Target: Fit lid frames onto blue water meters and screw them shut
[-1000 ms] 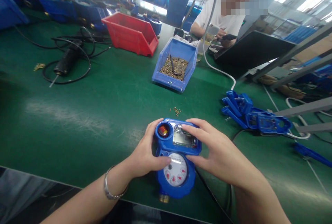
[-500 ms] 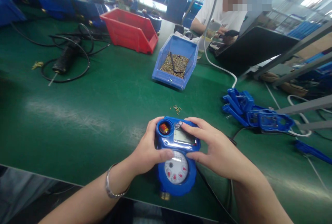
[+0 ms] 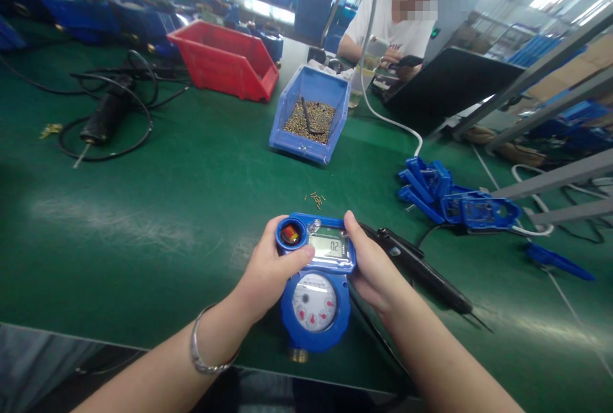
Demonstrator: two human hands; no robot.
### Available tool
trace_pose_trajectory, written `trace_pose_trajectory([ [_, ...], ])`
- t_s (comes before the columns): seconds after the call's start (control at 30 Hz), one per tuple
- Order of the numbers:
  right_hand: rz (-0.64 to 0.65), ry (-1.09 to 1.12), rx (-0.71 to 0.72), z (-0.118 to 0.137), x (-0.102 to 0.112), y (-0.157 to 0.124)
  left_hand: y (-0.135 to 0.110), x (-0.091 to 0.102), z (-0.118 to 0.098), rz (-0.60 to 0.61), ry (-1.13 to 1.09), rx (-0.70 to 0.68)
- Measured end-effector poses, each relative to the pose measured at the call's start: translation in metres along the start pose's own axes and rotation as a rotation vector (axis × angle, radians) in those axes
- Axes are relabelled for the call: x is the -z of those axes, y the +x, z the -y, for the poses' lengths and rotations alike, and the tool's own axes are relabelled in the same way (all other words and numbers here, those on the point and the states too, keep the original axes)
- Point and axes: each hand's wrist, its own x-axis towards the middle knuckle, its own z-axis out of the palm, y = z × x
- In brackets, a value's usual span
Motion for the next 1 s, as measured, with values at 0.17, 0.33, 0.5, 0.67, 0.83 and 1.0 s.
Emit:
trace_pose_trajectory([
  [0.17,-0.054,0.034,0.121,-0.004,0.001,0.004,0.002,0.001,0.002,0.001,0.012,-0.009],
  [0.33,-0.047,0.002,0.203,-0.011,0.010,0.012,0.003,0.002,0.006,-0.004,0.039,-0.014],
  [0.5,0.027,-0.207,0.225,-0.007,0.019,0.005,0.003,0.001,0.006,-0.020,0.050,-0.019],
  [0.67,-0.136,-0.293,0.350,0.005,0.035,0.009,0.003,0.002,0.006,-0.007,0.031,-0.027],
  [0.83,-0.342,-0.203,0.453,0.014,0.056,0.024,0.004,0.003,0.007,0.006,0.008,0.001],
  [1.0,-0.038,-0.314,0.296,0.005,0.044,0.010,0.003,0.005,0.003,0.012,0.021,0.062],
])
